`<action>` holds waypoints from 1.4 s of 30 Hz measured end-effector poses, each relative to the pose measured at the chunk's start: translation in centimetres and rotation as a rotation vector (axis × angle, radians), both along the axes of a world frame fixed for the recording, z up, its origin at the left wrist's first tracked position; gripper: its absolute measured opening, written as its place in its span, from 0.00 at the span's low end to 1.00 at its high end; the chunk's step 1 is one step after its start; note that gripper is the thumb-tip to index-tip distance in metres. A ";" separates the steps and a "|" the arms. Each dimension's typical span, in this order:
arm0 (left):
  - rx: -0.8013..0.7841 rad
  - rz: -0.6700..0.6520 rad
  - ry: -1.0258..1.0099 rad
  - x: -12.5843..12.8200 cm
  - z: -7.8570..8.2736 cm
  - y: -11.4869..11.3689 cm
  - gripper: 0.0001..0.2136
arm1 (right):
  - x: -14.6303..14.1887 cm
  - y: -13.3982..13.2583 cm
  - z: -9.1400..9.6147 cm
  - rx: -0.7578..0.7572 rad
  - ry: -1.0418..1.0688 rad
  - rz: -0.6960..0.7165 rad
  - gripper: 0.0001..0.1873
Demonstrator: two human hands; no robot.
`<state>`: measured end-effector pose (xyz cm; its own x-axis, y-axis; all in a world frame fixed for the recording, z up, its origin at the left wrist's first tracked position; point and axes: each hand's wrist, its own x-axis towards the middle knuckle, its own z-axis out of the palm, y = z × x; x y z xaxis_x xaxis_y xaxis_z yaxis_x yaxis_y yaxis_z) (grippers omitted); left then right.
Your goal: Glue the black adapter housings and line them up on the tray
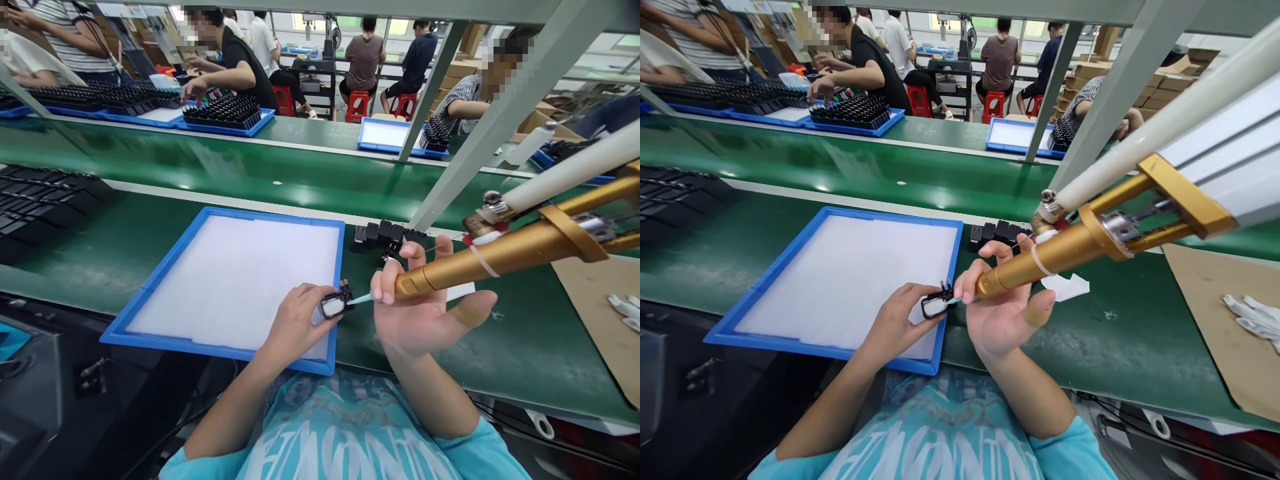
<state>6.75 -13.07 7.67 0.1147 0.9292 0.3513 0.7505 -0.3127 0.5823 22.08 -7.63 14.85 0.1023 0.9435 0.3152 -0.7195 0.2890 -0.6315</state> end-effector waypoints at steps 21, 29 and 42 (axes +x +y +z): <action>-0.548 -0.034 -0.500 -7.5 -2.4 1.9 0.24 | 5.1 2.7 -2.4 -0.096 -0.112 -0.189 0.28; -0.251 0.037 -0.140 -6.9 -2.7 1.5 0.12 | 5.4 2.6 -2.6 -0.118 -0.077 -0.166 0.31; 0.003 0.075 0.092 -5.9 -2.5 -0.3 0.16 | 5.5 2.6 -2.6 -0.142 -0.065 -0.192 0.28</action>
<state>0.84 -13.40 5.16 0.0769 0.9354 0.3451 0.8219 -0.2554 0.5091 27.56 -4.99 12.26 0.2675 0.9442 0.1923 -0.6167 0.3211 -0.7187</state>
